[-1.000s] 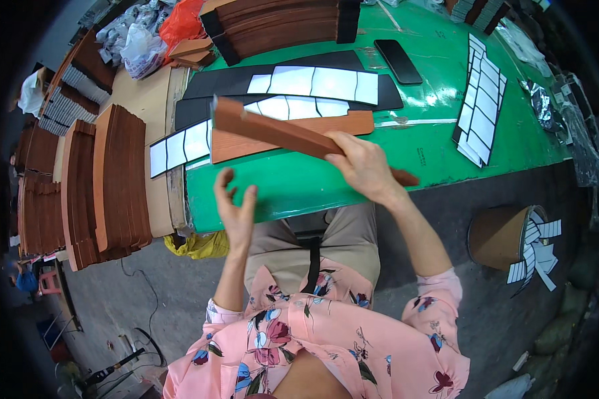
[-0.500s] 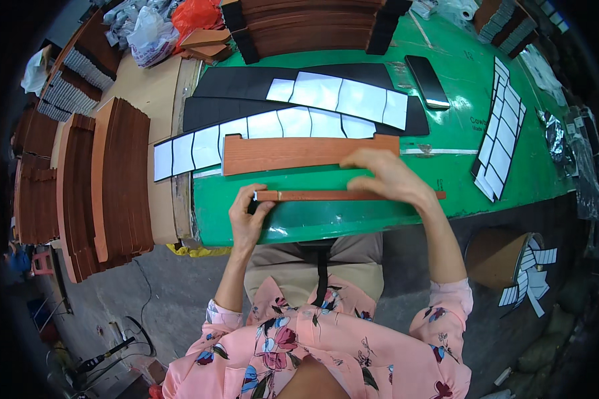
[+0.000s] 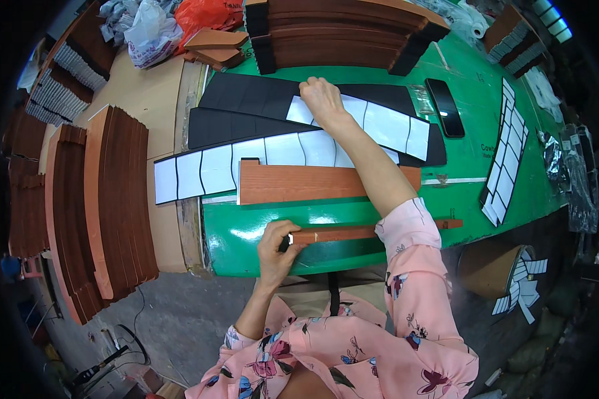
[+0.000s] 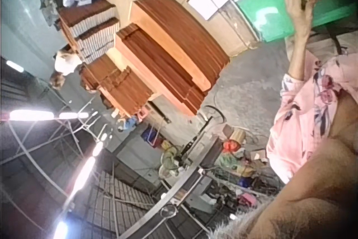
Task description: The recorder is manually applying black foam or plastic strips to long, brown, wooden or bamboo furniture components.
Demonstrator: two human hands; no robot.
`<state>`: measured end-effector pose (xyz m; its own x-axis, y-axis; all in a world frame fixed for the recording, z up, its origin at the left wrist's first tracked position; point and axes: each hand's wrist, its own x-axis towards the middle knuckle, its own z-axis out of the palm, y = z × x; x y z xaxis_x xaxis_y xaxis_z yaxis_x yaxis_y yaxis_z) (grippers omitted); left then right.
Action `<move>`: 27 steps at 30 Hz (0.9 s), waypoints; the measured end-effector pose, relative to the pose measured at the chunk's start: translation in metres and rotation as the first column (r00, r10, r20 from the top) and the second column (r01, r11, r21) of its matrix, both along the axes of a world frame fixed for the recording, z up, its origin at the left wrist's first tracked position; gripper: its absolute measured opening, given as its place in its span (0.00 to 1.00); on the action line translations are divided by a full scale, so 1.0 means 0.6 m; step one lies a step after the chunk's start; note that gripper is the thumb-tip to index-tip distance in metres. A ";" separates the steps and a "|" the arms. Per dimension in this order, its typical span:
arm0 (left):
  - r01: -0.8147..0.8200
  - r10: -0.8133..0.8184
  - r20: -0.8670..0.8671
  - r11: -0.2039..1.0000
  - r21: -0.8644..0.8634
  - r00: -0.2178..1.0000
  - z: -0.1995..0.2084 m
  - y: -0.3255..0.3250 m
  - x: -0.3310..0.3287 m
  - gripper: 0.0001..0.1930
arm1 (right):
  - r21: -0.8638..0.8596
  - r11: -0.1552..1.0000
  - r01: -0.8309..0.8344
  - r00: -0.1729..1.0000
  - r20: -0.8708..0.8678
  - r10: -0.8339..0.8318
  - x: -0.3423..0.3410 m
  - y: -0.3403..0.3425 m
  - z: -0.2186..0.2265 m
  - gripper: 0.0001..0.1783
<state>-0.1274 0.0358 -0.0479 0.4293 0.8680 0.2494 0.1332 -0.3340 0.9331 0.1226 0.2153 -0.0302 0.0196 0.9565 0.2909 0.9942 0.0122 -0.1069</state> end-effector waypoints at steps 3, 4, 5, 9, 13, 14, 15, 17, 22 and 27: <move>0.005 -0.005 0.000 1.000 0.017 1.000 0.001 0.002 -0.004 0.19 | 0.051 0.998 -0.048 0.990 0.135 0.041 0.001 0.004 -0.019 0.06; 0.011 -0.011 -0.002 0.999 0.037 1.000 0.001 0.005 -0.004 0.18 | 0.118 0.990 -0.081 0.987 0.151 0.063 0.000 0.004 -0.025 0.05; 0.006 -0.006 -0.001 0.999 0.033 1.000 0.001 0.006 -0.003 0.18 | 0.184 0.976 -0.115 0.982 0.168 0.085 -0.001 0.005 -0.030 0.05; 0.007 -0.007 -0.008 1.000 0.024 1.000 0.003 0.008 -0.004 0.18 | 0.247 0.961 -0.127 0.976 0.202 0.077 0.001 0.007 -0.034 0.04; 0.000 -0.001 0.013 1.000 0.030 1.000 0.003 0.007 -0.002 0.19 | 0.281 0.955 -0.093 0.989 0.139 0.056 0.010 0.010 -0.037 0.05; -0.001 0.000 0.012 0.999 0.033 1.000 0.003 0.006 -0.002 0.19 | 0.285 0.955 -0.082 0.992 0.114 0.051 0.010 0.010 -0.035 0.06; -0.019 0.018 0.016 0.999 0.039 1.000 0.003 0.004 -0.002 0.18 | 0.288 0.954 -0.083 0.992 0.114 0.052 0.008 0.011 -0.034 0.06; -0.048 0.048 0.015 0.997 0.057 0.999 0.004 0.002 -0.002 0.18 | 0.187 0.982 0.022 0.998 0.048 -0.031 0.008 0.017 -0.030 0.07; -0.023 0.020 0.051 0.998 0.050 0.998 0.001 0.000 0.009 0.17 | -0.129 0.947 0.293 0.701 -0.645 -0.305 0.073 0.007 -0.007 0.15; -0.071 0.067 0.056 0.995 0.068 0.996 -0.003 0.000 -0.002 0.16 | -0.187 0.982 0.033 0.229 -0.955 -0.190 0.016 -0.115 0.093 0.16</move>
<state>-0.1287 0.0357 -0.0494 0.3535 0.8749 0.3311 0.1087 -0.3900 0.9144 0.1324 0.1465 0.0254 0.3194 0.9386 -0.1305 0.1242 -0.1780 -0.9762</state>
